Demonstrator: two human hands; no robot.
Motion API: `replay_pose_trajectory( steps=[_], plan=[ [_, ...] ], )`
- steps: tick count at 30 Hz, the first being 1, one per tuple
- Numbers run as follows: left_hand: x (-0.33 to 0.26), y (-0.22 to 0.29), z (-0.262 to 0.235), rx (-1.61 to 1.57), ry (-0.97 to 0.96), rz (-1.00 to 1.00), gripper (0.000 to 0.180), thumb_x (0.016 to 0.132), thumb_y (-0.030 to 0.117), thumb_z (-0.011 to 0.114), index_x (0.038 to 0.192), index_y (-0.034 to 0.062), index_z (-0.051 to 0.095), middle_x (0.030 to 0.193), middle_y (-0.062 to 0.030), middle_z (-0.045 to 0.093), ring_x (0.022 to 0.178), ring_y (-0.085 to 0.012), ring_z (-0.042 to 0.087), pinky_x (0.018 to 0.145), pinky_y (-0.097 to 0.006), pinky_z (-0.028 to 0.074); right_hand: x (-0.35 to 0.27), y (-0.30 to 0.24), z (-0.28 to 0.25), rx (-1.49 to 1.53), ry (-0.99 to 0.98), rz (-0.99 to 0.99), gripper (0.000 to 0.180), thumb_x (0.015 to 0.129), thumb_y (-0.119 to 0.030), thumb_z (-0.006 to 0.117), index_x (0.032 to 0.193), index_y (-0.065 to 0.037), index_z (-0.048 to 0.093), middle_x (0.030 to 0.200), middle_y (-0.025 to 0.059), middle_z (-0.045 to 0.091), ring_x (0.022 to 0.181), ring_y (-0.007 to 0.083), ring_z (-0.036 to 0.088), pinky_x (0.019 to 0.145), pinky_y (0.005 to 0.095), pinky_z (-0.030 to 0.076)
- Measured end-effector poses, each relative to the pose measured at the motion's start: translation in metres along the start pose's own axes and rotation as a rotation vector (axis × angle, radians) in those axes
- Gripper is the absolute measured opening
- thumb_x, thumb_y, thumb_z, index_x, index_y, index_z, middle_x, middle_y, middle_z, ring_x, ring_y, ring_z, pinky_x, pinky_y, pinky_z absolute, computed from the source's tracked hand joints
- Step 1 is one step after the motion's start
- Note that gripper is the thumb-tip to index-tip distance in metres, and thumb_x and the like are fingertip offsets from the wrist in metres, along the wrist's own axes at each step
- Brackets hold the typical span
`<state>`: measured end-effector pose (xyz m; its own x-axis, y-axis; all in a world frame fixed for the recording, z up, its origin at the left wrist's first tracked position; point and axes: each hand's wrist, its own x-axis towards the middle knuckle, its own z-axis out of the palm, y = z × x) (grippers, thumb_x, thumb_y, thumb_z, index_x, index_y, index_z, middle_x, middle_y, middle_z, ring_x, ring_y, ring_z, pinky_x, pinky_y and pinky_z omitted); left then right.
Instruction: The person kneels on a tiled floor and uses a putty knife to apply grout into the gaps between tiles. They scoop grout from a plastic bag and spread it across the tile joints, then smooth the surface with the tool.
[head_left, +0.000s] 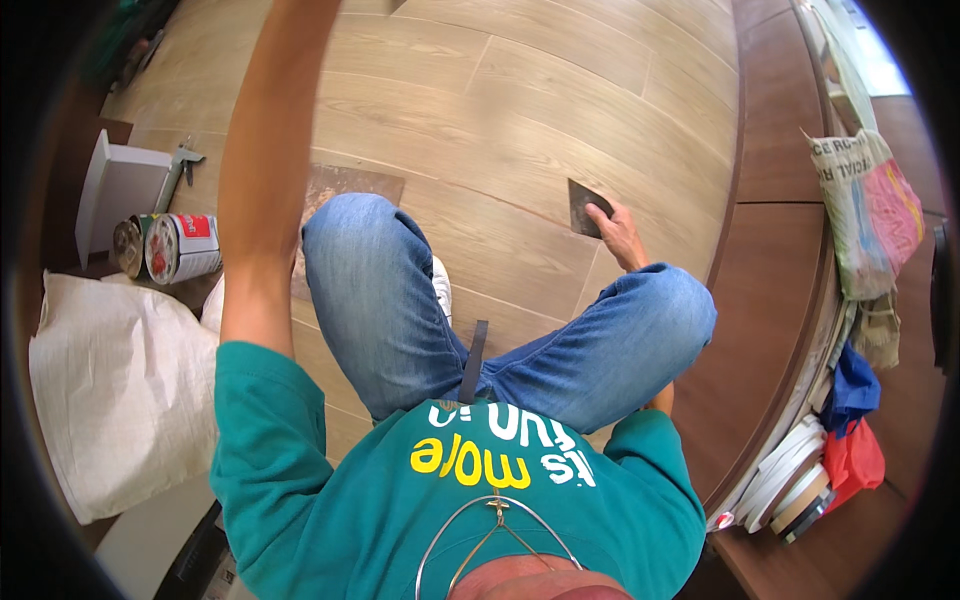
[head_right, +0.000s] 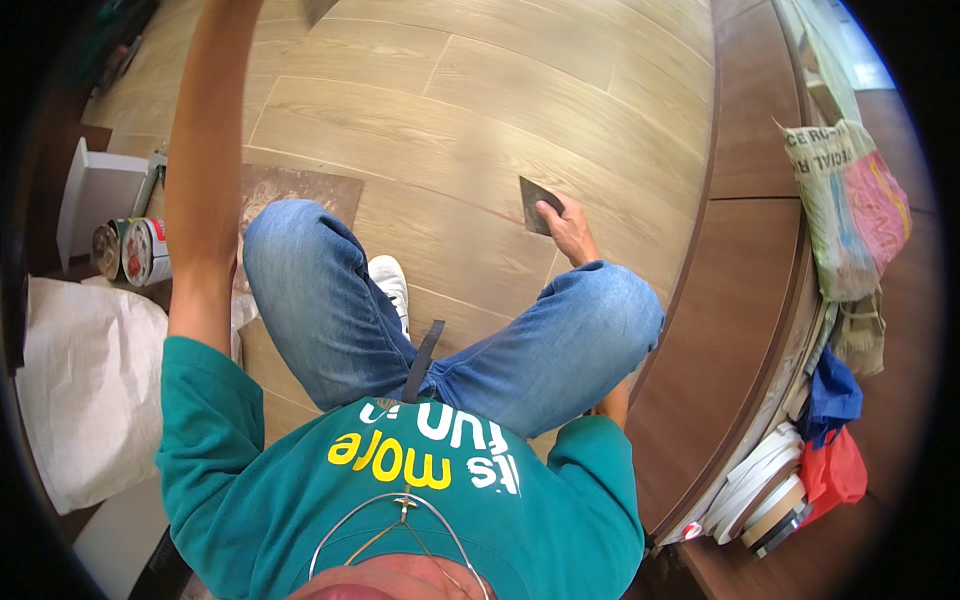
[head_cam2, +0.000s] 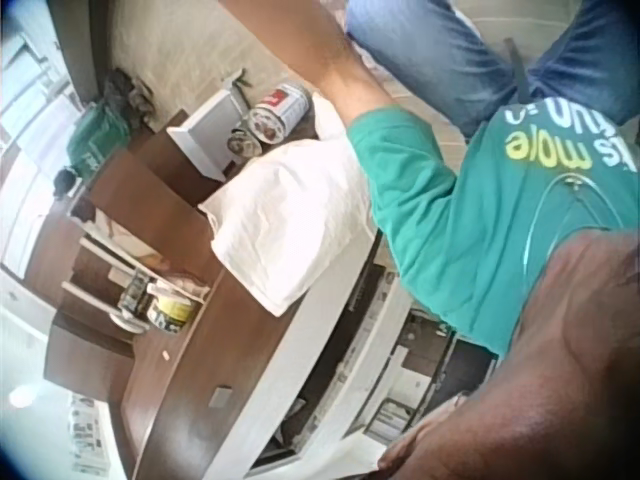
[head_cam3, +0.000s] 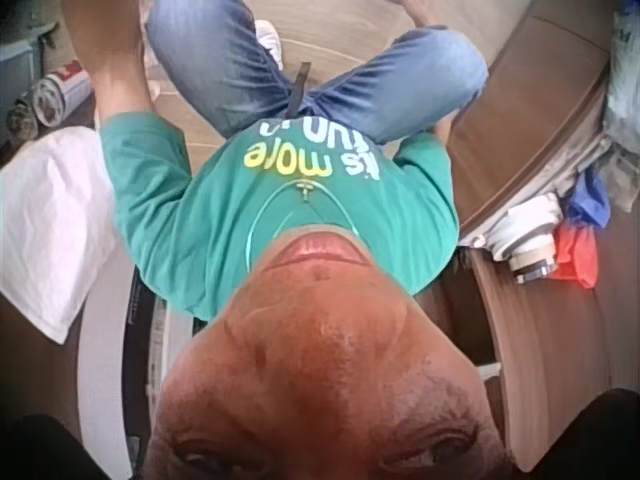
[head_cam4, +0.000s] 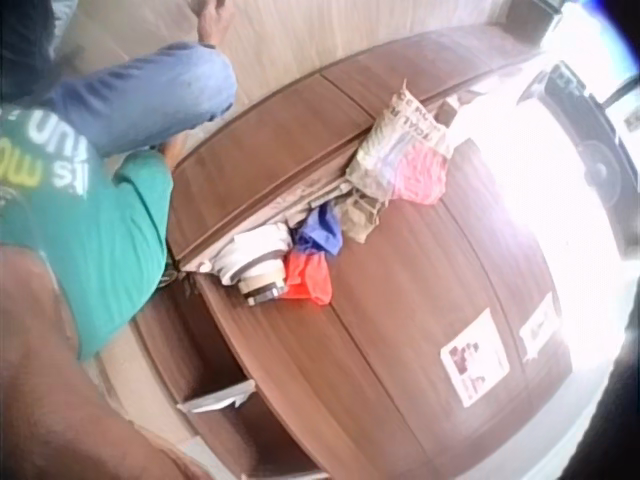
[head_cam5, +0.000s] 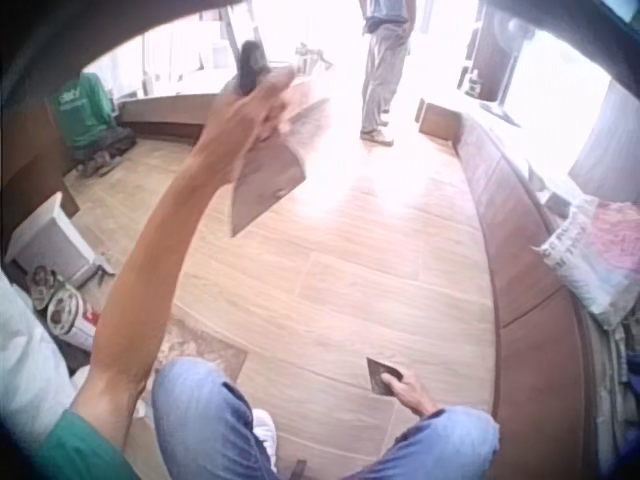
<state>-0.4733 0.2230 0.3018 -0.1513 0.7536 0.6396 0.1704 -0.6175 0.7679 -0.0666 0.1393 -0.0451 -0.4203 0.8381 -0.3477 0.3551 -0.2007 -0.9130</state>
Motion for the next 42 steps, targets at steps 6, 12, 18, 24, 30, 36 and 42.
replay_pose_trajectory(
  steps=[6,12,18,24,30,36,42],
  plan=[
    [-0.157,-0.050,-0.144,-0.035,0.428,-0.247,0.027,0.098,0.021,0.068,0.082,0.0137,0.048,0.063,0.0032,0.046,0.049,-0.0067,0.040,0.052,-0.029,0.046,0.051,-0.056,0.000,-0.601,-0.301,-0.142,0.037,0.099,-0.017,0.059,0.134,-0.009,0.065,0.107,0.0166,0.072,0.093,0.0237,0.066,0.083,0.0381,0.051],
    [-0.292,-0.067,-0.206,-0.122,1.085,-0.252,0.027,0.098,0.024,0.068,0.082,0.0138,0.049,0.061,0.0039,0.045,0.048,-0.0079,0.041,0.055,-0.029,0.048,0.122,-0.185,0.033,-0.841,-0.309,-0.386,0.033,0.105,-0.020,0.055,0.134,-0.012,0.067,0.108,0.0117,0.072,0.090,0.0209,0.066,0.080,0.0379,0.052],
    [-0.385,-0.064,-0.232,-0.051,1.407,-0.224,0.028,0.099,0.022,0.066,0.080,0.0125,0.047,0.059,0.0037,0.044,0.045,-0.0076,0.039,0.053,-0.029,0.046,0.127,-0.228,0.230,-0.804,-0.601,-0.827,0.033,0.102,-0.013,0.055,0.132,-0.010,0.066,0.108,0.0180,0.069,0.097,0.0362,0.066,0.086,0.0441,0.051],
    [-0.425,-0.068,-0.238,0.062,1.568,-0.228,0.029,0.099,0.018,0.064,0.077,0.0127,0.045,0.057,0.0035,0.044,0.046,-0.0079,0.039,0.052,-0.029,0.045,0.074,-0.157,0.384,-0.674,-0.698,-0.761,0.034,0.100,-0.010,0.055,0.132,-0.014,0.065,0.108,0.0165,0.068,0.102,0.0371,0.064,0.088,0.0451,0.051],
    [-0.473,-0.066,-0.244,0.059,1.603,-0.270,0.026,0.099,0.021,0.066,0.084,0.0116,0.046,0.061,0.0031,0.045,0.050,-0.0073,0.041,0.053,-0.029,0.046,0.051,-0.106,0.443,-0.721,-0.656,-0.792,0.034,0.099,-0.013,0.056,0.132,-0.017,0.065,0.116,0.0155,0.067,0.107,0.0385,0.064,0.088,0.0469,0.051],
    [-0.514,-0.056,-0.229,0.037,1.643,-0.378,0.027,0.100,0.022,0.065,0.086,0.0126,0.045,0.063,0.0029,0.044,0.050,-0.0070,0.040,0.054,-0.030,0.045,0.081,-0.090,0.448,-0.773,-0.709,-0.664,0.033,0.098,-0.016,0.056,0.130,-0.016,0.067,0.119,0.0178,0.068,0.107,0.0398,0.065,0.090,0.0473,0.051],
    [-0.548,-0.050,-0.192,-0.127,1.683,-0.456,0.026,0.101,0.025,0.065,0.087,0.0132,0.045,0.068,0.0014,0.047,0.052,-0.0085,0.042,0.059,-0.030,0.047,0.105,-0.083,0.427,-0.860,-0.783,-0.498,0.035,0.096,-0.023,0.057,0.128,-0.016,0.069,0.113,0.0179,0.071,0.105,0.0396,0.067,0.090,0.0465,0.052]
  ],
)
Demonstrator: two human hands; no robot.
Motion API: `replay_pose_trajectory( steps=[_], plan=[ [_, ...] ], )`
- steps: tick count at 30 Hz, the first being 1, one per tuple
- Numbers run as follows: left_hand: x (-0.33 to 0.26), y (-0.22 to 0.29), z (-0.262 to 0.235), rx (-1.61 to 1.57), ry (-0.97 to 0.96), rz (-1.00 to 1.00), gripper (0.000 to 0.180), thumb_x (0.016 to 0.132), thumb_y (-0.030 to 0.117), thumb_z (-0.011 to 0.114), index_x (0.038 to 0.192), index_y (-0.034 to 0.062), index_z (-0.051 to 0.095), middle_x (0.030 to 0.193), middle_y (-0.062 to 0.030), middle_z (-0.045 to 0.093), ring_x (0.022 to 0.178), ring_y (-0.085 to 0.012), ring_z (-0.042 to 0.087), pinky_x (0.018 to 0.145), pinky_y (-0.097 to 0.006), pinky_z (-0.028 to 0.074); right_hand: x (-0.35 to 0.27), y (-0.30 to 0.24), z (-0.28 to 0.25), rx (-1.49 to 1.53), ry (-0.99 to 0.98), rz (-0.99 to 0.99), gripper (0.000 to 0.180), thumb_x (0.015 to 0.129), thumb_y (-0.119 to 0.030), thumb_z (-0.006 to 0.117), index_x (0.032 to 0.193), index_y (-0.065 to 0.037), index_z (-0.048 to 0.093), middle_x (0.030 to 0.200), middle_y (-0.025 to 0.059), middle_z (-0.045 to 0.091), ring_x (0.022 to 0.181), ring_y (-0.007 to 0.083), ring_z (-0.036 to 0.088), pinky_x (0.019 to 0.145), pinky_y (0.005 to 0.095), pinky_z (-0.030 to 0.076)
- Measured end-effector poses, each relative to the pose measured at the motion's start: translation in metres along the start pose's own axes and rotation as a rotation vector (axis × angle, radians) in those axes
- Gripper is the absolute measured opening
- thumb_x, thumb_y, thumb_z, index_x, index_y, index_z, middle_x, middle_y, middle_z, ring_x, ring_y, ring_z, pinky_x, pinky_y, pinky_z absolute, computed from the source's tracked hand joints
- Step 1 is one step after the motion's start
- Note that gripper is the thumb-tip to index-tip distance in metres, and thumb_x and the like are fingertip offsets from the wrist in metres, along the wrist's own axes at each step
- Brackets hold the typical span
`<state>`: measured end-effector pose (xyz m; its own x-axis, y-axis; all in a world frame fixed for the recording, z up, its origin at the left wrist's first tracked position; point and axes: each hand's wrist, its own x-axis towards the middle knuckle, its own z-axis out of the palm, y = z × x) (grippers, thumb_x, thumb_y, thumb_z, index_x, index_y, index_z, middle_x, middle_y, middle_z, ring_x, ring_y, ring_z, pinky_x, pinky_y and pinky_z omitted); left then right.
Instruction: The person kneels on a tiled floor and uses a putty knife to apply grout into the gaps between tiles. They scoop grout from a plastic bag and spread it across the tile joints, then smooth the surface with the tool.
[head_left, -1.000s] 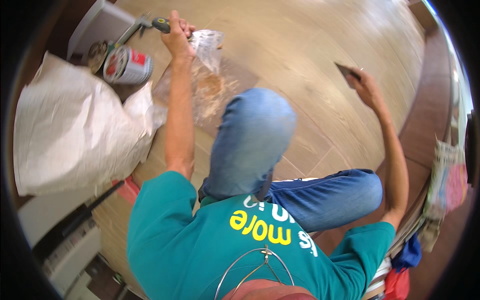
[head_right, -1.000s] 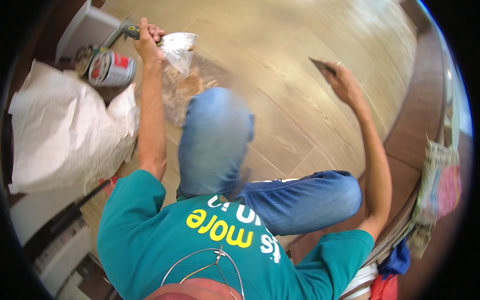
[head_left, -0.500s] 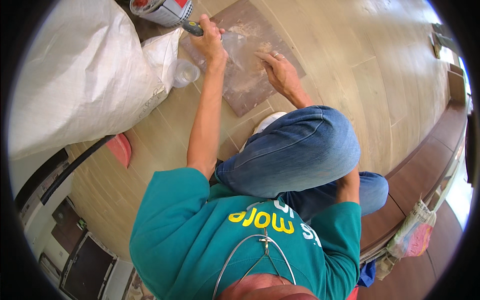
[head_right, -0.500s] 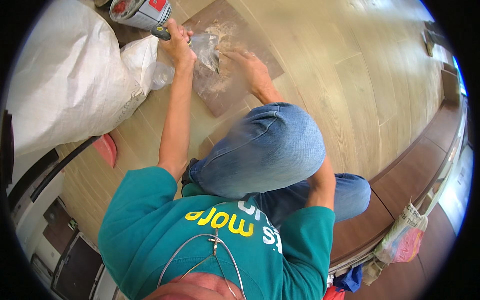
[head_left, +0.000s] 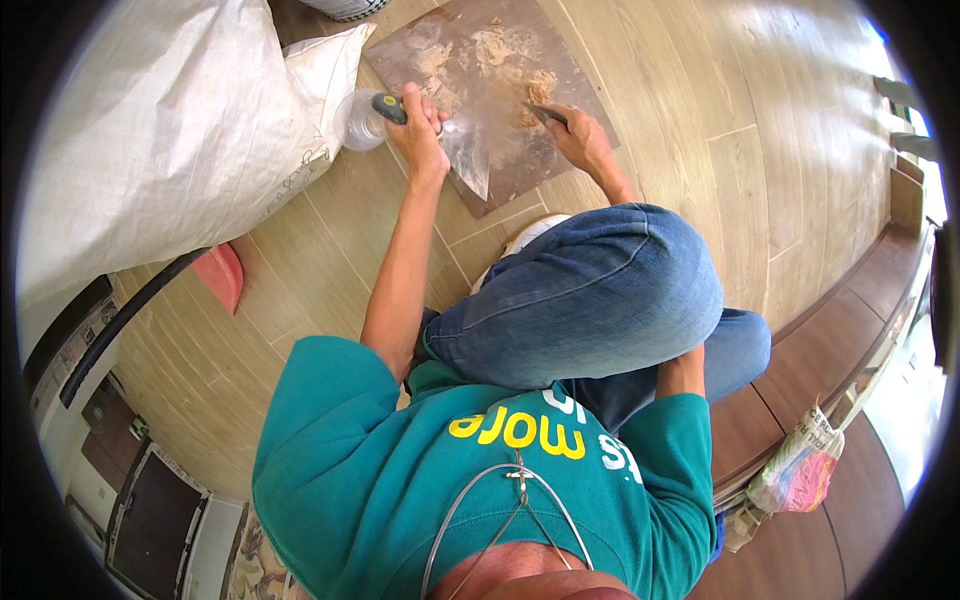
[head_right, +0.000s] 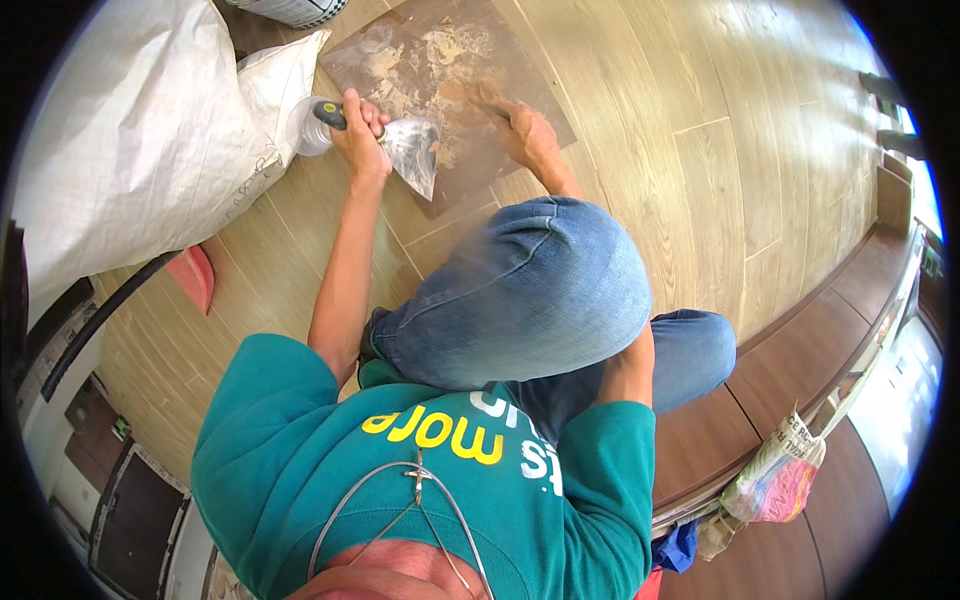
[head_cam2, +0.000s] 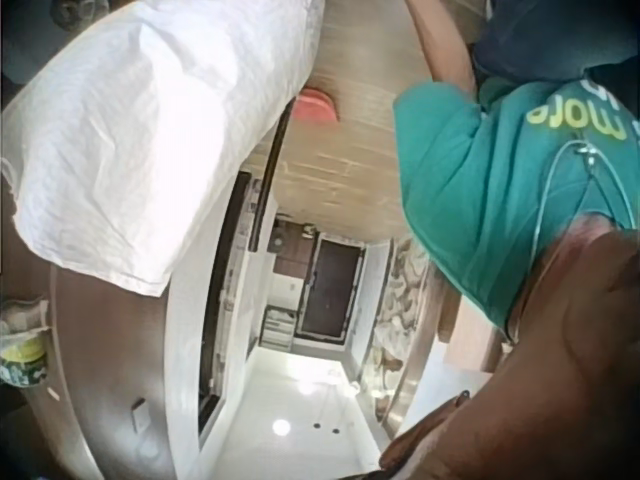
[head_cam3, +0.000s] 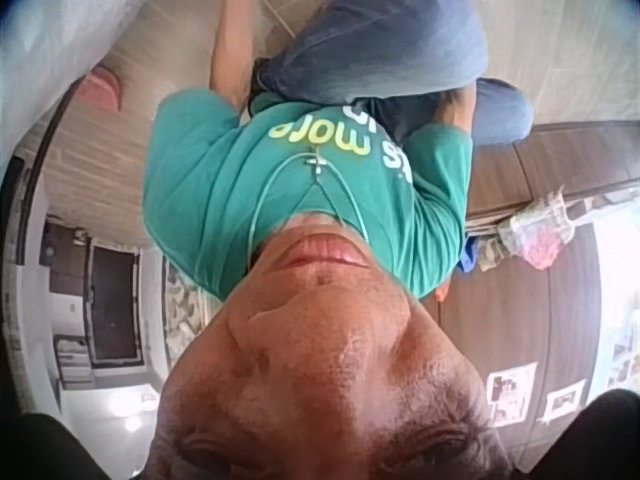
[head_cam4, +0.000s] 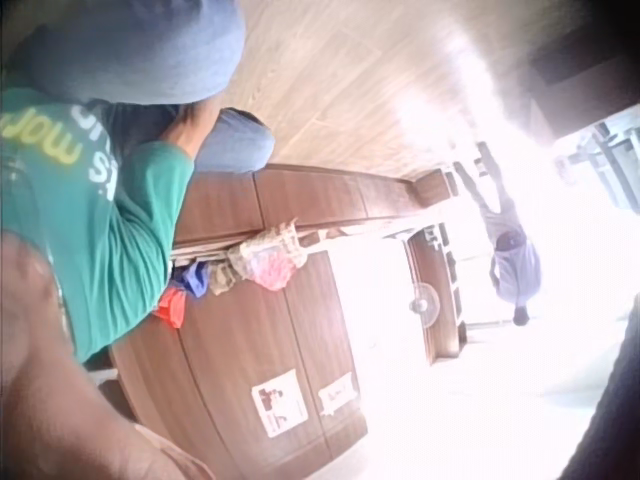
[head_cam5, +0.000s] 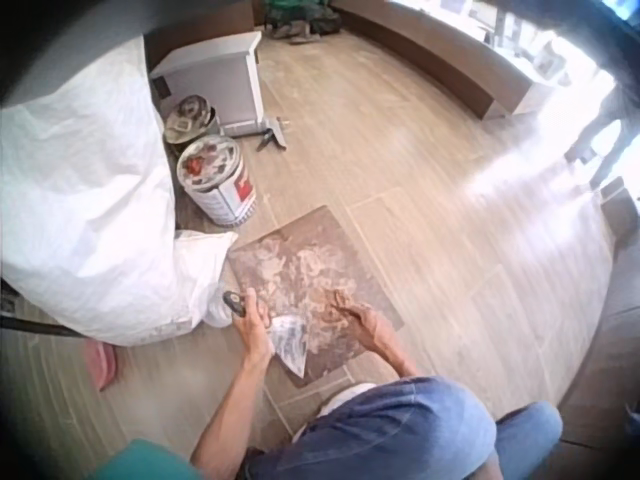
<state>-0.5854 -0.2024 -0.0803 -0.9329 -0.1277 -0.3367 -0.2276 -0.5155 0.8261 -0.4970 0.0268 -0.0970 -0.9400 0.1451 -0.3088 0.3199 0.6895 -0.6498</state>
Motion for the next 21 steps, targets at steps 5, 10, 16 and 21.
replay_pose_trajectory(
  steps=[5,10,16,21],
  plan=[
    [-0.019,-0.017,-0.038,-0.117,0.000,-0.058,0.024,0.100,0.026,0.064,0.087,0.0144,0.047,0.070,0.0006,0.049,0.056,-0.0101,0.046,0.068,-0.034,0.050,0.000,0.004,0.006,0.034,-0.031,0.040,0.035,0.094,-0.023,0.057,0.126,-0.017,0.070,0.109,0.0177,0.073,0.103,0.0390,0.068,0.089,0.0459,0.053],
    [-0.036,-0.020,-0.037,-0.155,-0.064,-0.045,0.023,0.099,0.025,0.065,0.088,0.0148,0.047,0.072,-0.0004,0.049,0.058,-0.0118,0.048,0.078,-0.039,0.050,-0.007,0.006,0.006,0.097,-0.048,0.068,0.036,0.094,-0.025,0.058,0.127,-0.017,0.070,0.112,0.0176,0.073,0.105,0.0371,0.069,0.090,0.0442,0.053],
    [-0.026,-0.012,-0.019,-0.171,0.026,0.073,0.028,0.099,0.027,0.062,0.083,0.0126,0.045,0.067,-0.0004,0.048,0.053,-0.0118,0.044,0.072,-0.036,0.051,-0.020,-0.009,0.015,0.169,0.070,-0.161,0.033,0.095,-0.018,0.059,0.127,-0.012,0.069,0.109,0.0198,0.073,0.101,0.0380,0.069,0.087,0.0445,0.053],
    [-0.015,0.000,0.013,-0.137,0.081,0.174,0.026,0.099,0.026,0.063,0.084,0.0116,0.048,0.066,0.0006,0.047,0.053,-0.0108,0.042,0.068,-0.034,0.051,-0.039,-0.035,0.015,0.139,0.166,-0.188,0.035,0.094,-0.013,0.058,0.128,-0.013,0.067,0.115,0.0191,0.070,0.104,0.0398,0.067,0.089,0.0456,0.053]
  ],
)
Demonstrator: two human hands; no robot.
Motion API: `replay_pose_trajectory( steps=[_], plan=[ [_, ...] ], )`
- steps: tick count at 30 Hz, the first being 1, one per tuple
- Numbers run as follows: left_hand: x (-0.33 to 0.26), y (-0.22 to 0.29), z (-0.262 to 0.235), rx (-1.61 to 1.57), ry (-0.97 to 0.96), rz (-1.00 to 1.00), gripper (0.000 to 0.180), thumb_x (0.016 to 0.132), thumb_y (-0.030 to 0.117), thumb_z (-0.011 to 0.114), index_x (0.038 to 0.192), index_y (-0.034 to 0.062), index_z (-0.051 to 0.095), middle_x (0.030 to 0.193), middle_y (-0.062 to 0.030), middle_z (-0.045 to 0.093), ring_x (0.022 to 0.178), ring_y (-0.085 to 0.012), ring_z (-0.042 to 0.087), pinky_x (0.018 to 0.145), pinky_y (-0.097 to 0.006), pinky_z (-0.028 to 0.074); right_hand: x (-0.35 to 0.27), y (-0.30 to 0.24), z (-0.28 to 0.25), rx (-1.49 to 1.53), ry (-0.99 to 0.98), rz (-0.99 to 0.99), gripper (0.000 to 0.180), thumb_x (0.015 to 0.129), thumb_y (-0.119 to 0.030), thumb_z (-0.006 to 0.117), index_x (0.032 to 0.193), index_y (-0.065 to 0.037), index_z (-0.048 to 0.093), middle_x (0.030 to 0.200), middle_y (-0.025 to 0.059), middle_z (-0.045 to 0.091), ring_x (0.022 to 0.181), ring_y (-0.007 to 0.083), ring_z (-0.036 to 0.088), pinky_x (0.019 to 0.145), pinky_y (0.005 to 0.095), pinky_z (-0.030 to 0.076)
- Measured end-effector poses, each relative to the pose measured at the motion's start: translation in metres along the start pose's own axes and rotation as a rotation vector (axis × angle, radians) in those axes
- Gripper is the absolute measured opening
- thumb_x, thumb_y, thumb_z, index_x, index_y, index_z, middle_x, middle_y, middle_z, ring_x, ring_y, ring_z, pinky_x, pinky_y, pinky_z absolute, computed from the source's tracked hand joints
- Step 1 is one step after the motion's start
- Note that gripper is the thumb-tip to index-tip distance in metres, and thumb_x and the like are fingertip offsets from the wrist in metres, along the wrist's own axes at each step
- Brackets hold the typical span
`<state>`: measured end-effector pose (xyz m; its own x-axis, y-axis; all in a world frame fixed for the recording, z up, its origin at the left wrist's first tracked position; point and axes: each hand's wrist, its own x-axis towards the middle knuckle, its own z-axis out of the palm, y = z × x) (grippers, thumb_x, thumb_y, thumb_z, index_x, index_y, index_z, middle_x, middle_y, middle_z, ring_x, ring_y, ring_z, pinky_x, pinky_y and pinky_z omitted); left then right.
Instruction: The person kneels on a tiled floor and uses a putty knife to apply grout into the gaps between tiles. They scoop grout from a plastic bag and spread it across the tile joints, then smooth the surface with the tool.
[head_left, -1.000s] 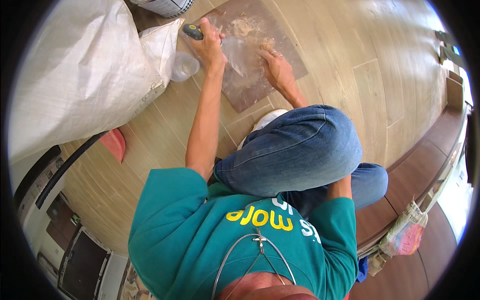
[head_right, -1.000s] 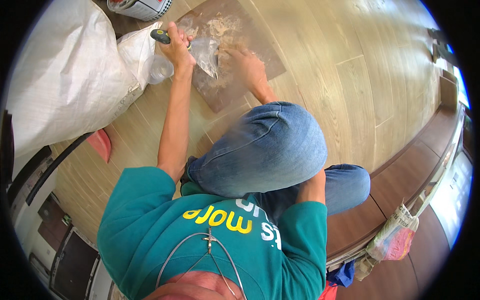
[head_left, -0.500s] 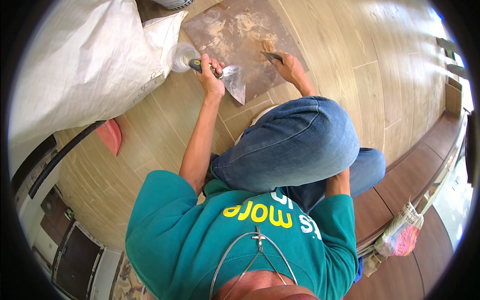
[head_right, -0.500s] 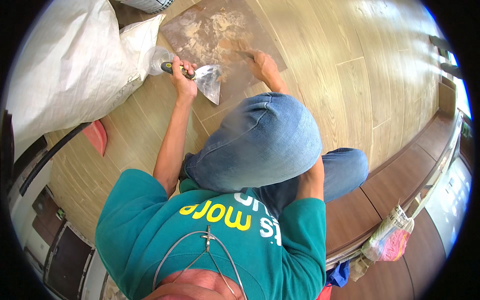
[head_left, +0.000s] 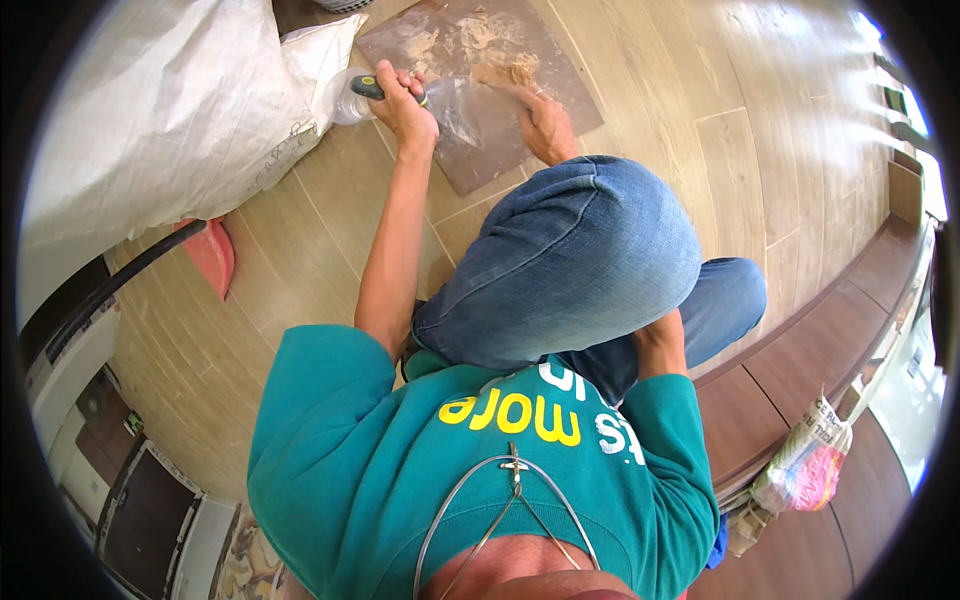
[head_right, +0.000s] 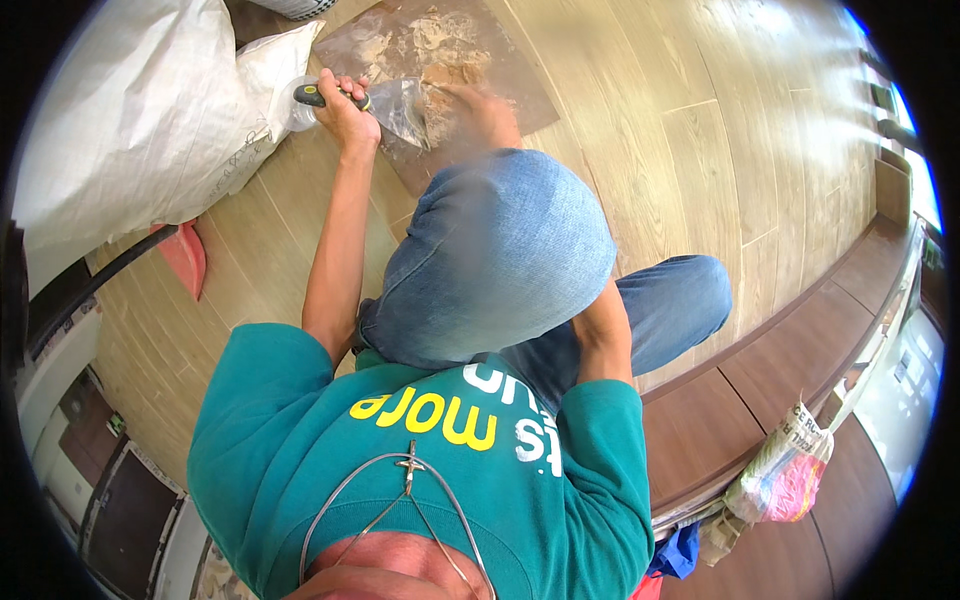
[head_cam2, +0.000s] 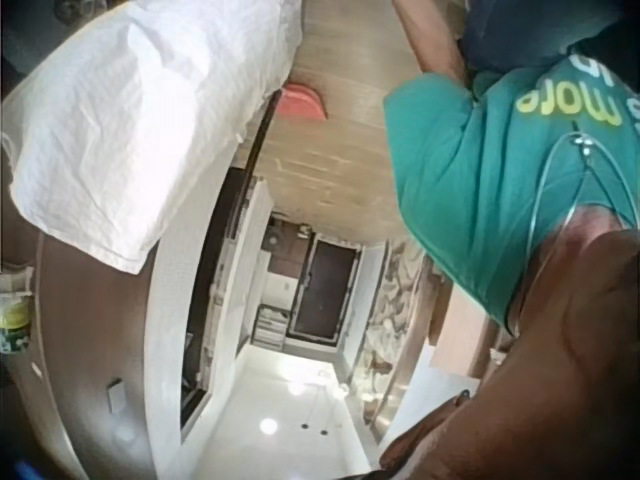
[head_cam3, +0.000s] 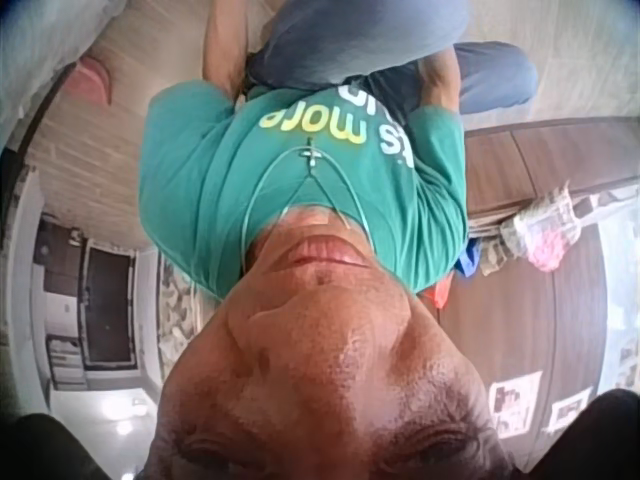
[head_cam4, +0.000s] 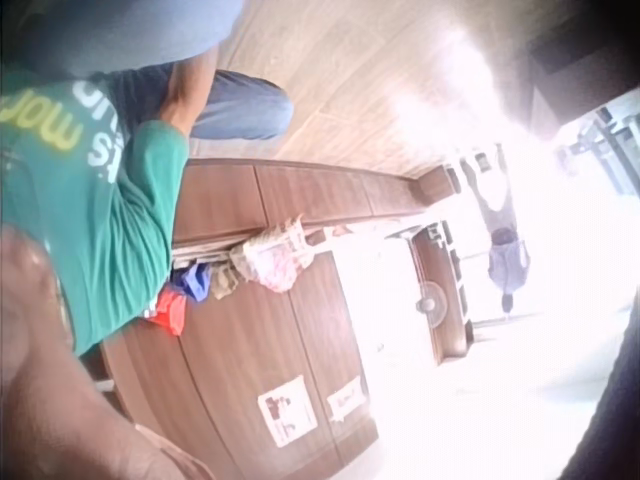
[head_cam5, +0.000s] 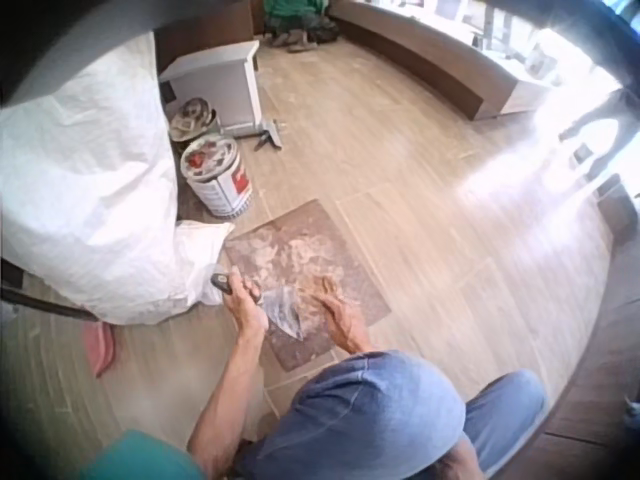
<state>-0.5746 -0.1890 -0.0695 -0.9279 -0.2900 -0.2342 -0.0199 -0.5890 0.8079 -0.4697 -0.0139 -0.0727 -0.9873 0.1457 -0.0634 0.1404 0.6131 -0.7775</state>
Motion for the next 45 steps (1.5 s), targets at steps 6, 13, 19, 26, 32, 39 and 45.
replay_pose_trajectory(
  steps=[6,13,19,26,32,39,45],
  plan=[
    [0.004,0.003,0.017,-0.043,0.089,-0.006,0.023,0.099,0.025,0.063,0.087,0.0124,0.049,0.066,0.0017,0.047,0.052,-0.0097,0.041,0.066,-0.033,0.049,-0.011,-0.011,0.026,-0.142,0.098,-0.107,0.042,0.091,-0.008,0.060,0.126,-0.027,0.069,0.114,0.0082,0.068,0.103,0.0311,0.067,0.089,0.0412,0.054],
    [-0.016,0.018,0.014,0.072,-0.012,0.052,0.027,0.099,0.024,0.062,0.079,0.0122,0.048,0.062,0.0037,0.045,0.049,-0.0075,0.039,0.059,-0.030,0.048,0.005,0.003,0.007,-0.316,0.142,-0.051,0.043,0.085,-0.016,0.068,0.126,-0.026,0.069,0.120,0.0047,0.067,0.113,0.0293,0.064,0.094,0.0425,0.051],
    [-0.022,0.037,0.032,0.199,-0.372,0.146,0.022,0.098,0.017,0.066,0.082,0.0093,0.053,0.063,0.0038,0.047,0.051,-0.0067,0.041,0.058,-0.030,0.049,0.007,0.012,-0.020,-0.480,0.145,-0.279,0.042,0.092,-0.005,0.060,0.126,-0.026,0.069,0.115,0.0016,0.068,0.112,0.0270,0.061,0.098,0.0416,0.048],
    [-0.017,0.032,0.029,0.138,-0.381,0.059,0.021,0.099,0.018,0.065,0.086,0.0111,0.050,0.064,0.0033,0.047,0.052,-0.0069,0.040,0.062,-0.031,0.051,0.009,0.036,-0.020,-0.421,0.176,-0.210,0.033,0.092,-0.014,0.063,0.122,-0.025,0.071,0.115,0.0050,0.069,0.112,0.0284,0.062,0.097,0.0429,0.049],
    [-0.016,-0.005,-0.071,0.059,-0.266,-0.098,0.014,0.098,0.020,0.061,0.094,0.0111,0.052,0.075,0.0005,0.047,0.064,-0.0115,0.046,0.088,-0.041,0.056,0.011,0.040,0.012,-0.328,0.124,-0.090,0.032,0.086,-0.020,0.068,0.117,-0.022,0.073,0.106,0.0115,0.070,0.104,0.0314,0.068,0.088,0.0474,0.053],
    [-0.059,-0.024,-0.140,0.041,0.061,-0.394,0.040,0.103,0.044,0.053,0.113,0.0063,0.059,0.114,-0.0130,0.061,0.108,-0.0261,0.060,0.101,-0.044,0.049,0.000,0.072,-0.021,-0.415,0.137,-0.103,0.028,0.092,-0.019,0.062,0.116,-0.026,0.074,0.107,0.0090,0.071,0.104,0.0324,0.068,0.086,0.0453,0.057],
    [-0.082,0.017,-0.194,0.138,0.169,-0.519,0.040,0.104,0.043,0.054,0.117,0.0057,0.058,0.116,-0.0137,0.060,0.110,-0.0266,0.060,0.100,-0.043,0.049,-0.004,0.069,-0.009,-0.277,0.168,-0.055,0.027,0.088,-0.021,0.067,0.114,-0.021,0.073,0.105,0.0124,0.071,0.102,0.0358,0.069,0.086,0.0475,0.057]
  ],
)
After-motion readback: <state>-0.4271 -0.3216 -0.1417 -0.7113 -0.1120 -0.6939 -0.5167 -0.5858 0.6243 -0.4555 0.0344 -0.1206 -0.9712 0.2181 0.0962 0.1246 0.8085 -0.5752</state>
